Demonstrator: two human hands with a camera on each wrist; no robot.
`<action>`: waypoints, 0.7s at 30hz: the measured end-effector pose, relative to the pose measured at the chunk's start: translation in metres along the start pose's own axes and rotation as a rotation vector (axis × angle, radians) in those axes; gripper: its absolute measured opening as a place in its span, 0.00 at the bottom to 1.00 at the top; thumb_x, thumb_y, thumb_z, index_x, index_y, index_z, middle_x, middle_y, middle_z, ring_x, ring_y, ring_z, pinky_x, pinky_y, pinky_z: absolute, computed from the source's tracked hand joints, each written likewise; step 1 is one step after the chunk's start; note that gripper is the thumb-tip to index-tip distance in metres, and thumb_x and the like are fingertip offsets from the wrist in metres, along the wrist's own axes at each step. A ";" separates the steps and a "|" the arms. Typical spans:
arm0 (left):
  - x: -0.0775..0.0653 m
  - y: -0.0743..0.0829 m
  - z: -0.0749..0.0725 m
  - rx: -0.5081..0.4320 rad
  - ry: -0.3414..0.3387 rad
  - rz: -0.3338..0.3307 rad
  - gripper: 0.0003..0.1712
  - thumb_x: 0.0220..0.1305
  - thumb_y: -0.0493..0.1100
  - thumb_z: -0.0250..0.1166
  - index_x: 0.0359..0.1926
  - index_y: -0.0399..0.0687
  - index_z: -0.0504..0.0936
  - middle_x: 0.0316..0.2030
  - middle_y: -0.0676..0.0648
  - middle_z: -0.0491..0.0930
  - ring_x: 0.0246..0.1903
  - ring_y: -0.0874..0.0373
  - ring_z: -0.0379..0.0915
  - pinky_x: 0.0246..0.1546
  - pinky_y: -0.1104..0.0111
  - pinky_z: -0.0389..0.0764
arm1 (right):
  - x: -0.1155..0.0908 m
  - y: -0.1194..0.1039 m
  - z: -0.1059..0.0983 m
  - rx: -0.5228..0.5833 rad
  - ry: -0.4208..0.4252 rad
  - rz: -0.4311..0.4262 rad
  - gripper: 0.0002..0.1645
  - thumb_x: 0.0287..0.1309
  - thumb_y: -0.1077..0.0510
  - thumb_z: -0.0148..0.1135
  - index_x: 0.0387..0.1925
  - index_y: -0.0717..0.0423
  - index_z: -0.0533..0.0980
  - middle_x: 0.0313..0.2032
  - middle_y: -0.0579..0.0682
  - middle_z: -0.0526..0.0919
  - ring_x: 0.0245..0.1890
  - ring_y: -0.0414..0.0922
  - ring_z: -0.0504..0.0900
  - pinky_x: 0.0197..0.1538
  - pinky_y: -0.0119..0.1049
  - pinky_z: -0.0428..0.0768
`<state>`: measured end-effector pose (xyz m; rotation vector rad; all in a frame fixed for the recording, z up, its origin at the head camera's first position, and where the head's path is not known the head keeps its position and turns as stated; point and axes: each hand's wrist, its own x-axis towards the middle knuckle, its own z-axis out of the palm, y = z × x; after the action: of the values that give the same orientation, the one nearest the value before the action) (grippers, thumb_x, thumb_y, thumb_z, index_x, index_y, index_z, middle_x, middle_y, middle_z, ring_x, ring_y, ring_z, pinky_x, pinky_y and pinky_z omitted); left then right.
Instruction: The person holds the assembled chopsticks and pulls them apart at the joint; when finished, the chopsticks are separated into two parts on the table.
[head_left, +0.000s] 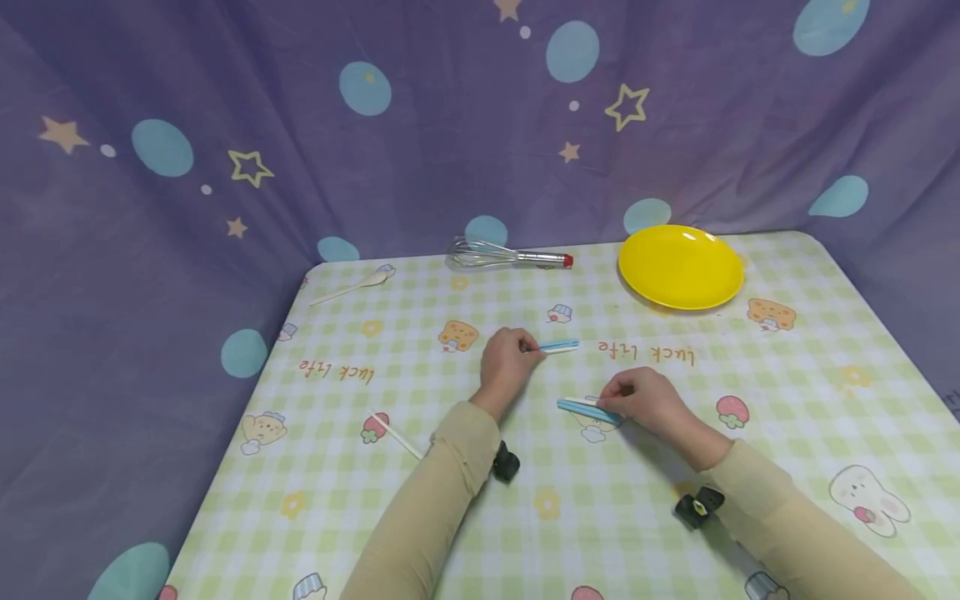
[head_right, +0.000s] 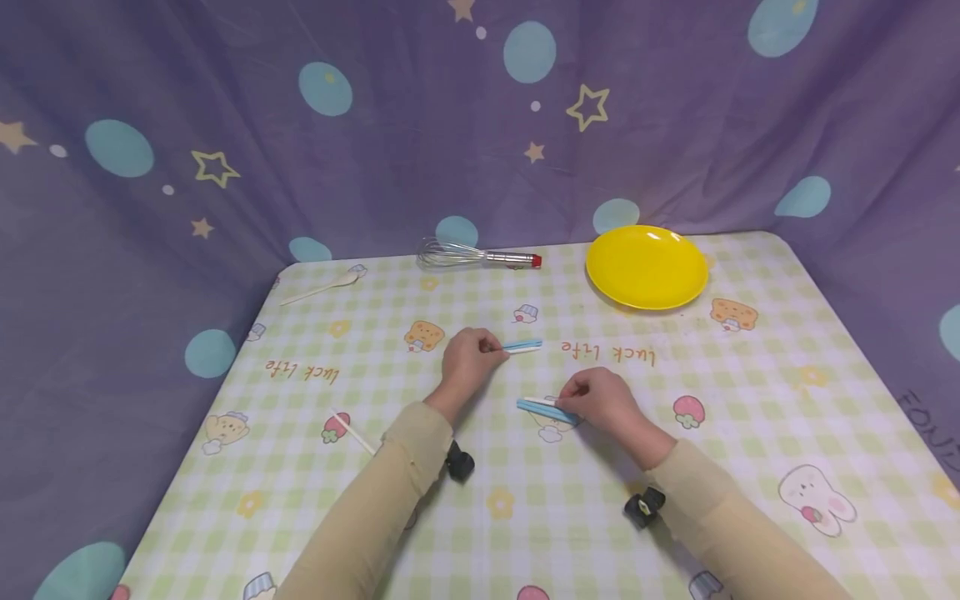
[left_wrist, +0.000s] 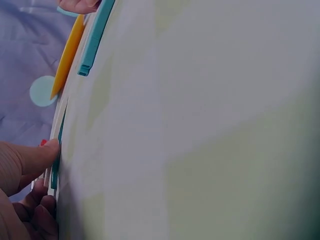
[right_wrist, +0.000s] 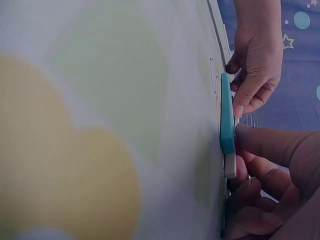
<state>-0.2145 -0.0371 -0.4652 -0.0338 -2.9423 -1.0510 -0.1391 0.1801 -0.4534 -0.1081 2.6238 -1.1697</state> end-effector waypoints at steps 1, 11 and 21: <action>0.000 0.001 0.000 0.006 0.003 -0.002 0.10 0.51 0.47 0.76 0.23 0.56 0.83 0.23 0.55 0.73 0.27 0.60 0.67 0.29 0.68 0.68 | 0.000 0.000 0.000 -0.002 -0.003 -0.001 0.05 0.56 0.56 0.70 0.27 0.53 0.84 0.27 0.44 0.82 0.31 0.45 0.73 0.39 0.38 0.70; 0.002 0.003 0.001 0.051 0.019 -0.017 0.10 0.52 0.48 0.76 0.23 0.56 0.82 0.24 0.56 0.73 0.27 0.61 0.68 0.29 0.68 0.69 | 0.002 -0.003 0.000 -0.027 -0.026 -0.005 0.05 0.59 0.56 0.68 0.30 0.52 0.85 0.29 0.44 0.83 0.33 0.45 0.74 0.42 0.39 0.70; 0.004 0.003 0.003 0.057 0.018 -0.016 0.11 0.52 0.48 0.76 0.22 0.57 0.81 0.23 0.56 0.74 0.27 0.61 0.69 0.28 0.68 0.69 | 0.002 -0.004 0.003 -0.045 -0.014 -0.028 0.05 0.56 0.54 0.70 0.28 0.51 0.86 0.27 0.42 0.83 0.29 0.42 0.74 0.37 0.37 0.70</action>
<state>-0.2180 -0.0326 -0.4654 -0.0006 -2.9593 -0.9639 -0.1399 0.1752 -0.4530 -0.1621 2.6454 -1.1155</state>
